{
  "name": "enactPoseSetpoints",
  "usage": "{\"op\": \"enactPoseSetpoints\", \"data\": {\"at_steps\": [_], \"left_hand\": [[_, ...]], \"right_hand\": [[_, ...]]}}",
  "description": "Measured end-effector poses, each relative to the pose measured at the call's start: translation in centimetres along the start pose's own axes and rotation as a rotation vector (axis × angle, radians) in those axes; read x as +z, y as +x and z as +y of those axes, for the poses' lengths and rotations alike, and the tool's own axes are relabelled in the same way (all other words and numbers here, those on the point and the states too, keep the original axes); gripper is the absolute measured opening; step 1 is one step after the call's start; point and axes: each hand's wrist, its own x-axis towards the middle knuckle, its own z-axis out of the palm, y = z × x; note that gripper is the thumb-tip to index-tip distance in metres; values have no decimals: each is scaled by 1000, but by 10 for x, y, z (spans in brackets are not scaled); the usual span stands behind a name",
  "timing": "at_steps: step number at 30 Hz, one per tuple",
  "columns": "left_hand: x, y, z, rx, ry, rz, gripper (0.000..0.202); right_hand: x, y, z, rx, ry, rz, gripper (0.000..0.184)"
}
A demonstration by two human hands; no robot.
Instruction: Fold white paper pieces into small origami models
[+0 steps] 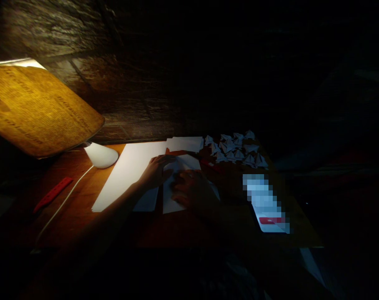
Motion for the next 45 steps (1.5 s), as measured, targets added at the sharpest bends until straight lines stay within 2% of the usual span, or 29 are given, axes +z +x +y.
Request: {"op": "enactPoseSetpoints", "data": {"at_steps": [17,28,33,38,45], "left_hand": [[1,0,1,-30,-15,11,46],[2,1,-1,-4,5,14,37],[3,0,-1,-8,3,9,37],[4,0,-1,-7,10,15,37],[2,0,0,3,8,5,39]], "right_hand": [[1,0,0,-9,2,12,31],[2,-1,1,-35,4,27,30],[6,-2,1,-25,-21,94,41],[5,0,2,-38,-11,68,32],[1,0,1,-25,1,48,30]]}}
